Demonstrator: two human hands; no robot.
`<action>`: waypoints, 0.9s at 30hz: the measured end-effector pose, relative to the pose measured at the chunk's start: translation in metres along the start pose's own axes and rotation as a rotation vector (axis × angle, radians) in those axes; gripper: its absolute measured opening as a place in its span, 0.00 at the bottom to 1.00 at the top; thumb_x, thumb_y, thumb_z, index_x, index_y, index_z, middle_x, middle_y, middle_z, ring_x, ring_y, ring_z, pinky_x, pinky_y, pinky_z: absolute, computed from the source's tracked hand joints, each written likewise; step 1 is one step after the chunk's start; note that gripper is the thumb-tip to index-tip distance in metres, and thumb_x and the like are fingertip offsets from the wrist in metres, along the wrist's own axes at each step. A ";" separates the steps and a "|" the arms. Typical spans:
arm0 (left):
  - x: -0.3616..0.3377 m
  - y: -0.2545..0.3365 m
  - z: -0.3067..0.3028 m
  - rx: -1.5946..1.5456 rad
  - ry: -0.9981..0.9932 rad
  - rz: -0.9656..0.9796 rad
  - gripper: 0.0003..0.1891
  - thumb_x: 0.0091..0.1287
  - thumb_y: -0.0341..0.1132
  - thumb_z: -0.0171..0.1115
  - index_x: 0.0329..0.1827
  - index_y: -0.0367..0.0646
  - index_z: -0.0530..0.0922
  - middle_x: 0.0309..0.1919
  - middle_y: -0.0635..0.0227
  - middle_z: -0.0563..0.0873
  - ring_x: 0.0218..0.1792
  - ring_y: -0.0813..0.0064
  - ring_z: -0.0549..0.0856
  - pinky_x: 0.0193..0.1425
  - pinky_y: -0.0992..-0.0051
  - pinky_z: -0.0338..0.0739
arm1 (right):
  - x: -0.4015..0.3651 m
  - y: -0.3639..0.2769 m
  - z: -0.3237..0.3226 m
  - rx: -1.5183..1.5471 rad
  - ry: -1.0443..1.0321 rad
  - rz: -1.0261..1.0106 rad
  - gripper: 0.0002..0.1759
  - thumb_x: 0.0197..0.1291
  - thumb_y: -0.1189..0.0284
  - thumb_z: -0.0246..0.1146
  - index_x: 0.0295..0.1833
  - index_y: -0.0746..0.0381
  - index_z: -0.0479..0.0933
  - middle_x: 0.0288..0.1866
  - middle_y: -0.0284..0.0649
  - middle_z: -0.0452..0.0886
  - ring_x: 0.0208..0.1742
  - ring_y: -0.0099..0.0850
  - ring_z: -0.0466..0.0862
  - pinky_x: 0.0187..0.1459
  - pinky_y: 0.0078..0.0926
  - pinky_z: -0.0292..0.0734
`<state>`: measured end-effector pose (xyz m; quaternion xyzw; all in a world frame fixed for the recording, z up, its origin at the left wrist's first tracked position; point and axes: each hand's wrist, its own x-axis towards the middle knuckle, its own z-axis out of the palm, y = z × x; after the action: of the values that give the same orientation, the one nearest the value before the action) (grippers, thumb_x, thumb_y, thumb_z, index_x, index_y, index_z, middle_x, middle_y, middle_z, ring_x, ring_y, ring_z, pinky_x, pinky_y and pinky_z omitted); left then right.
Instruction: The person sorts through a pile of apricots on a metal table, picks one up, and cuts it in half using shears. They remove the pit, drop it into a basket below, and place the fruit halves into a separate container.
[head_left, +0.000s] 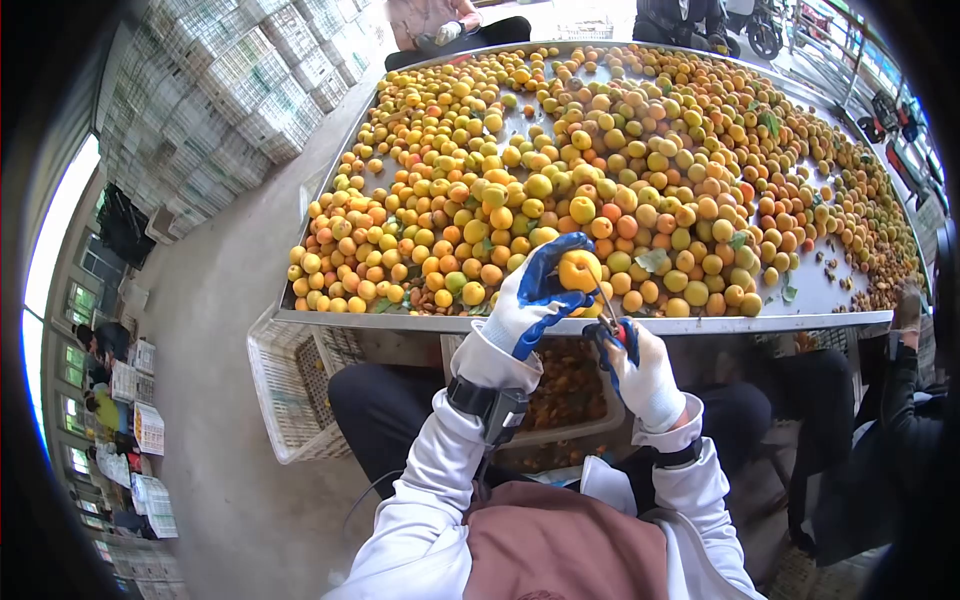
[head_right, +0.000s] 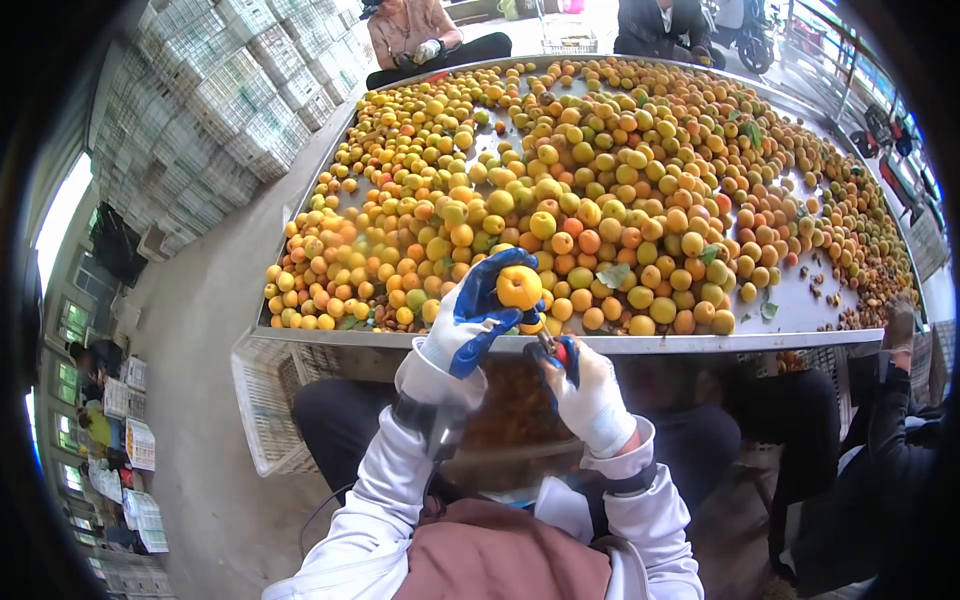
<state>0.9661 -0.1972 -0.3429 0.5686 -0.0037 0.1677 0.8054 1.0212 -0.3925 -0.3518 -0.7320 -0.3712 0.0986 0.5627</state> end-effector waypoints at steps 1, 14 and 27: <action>-0.001 0.003 0.001 -0.004 0.001 0.006 0.35 0.63 0.19 0.69 0.74 0.38 0.67 0.64 0.61 0.78 0.60 0.68 0.83 0.66 0.69 0.79 | 0.000 0.001 0.002 0.003 -0.022 0.015 0.06 0.66 0.76 0.63 0.45 0.67 0.78 0.30 0.51 0.81 0.32 0.51 0.83 0.34 0.36 0.76; -0.018 0.014 0.027 -0.181 -0.058 -0.070 0.28 0.68 0.29 0.67 0.70 0.35 0.69 0.60 0.55 0.82 0.61 0.59 0.84 0.66 0.63 0.79 | -0.003 0.012 0.011 -0.030 0.022 -0.086 0.07 0.67 0.77 0.60 0.48 0.67 0.78 0.33 0.54 0.83 0.36 0.55 0.84 0.36 0.40 0.77; -0.001 -0.027 0.045 -0.195 -0.037 -0.031 0.25 0.74 0.34 0.62 0.71 0.37 0.67 0.55 0.53 0.83 0.59 0.57 0.85 0.63 0.62 0.81 | -0.006 0.013 0.001 0.022 0.076 0.005 0.09 0.72 0.77 0.54 0.49 0.69 0.79 0.36 0.52 0.84 0.37 0.45 0.84 0.42 0.36 0.78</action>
<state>0.9809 -0.2468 -0.3522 0.4907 -0.0263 0.1436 0.8590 1.0219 -0.3967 -0.3655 -0.7300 -0.3469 0.0761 0.5840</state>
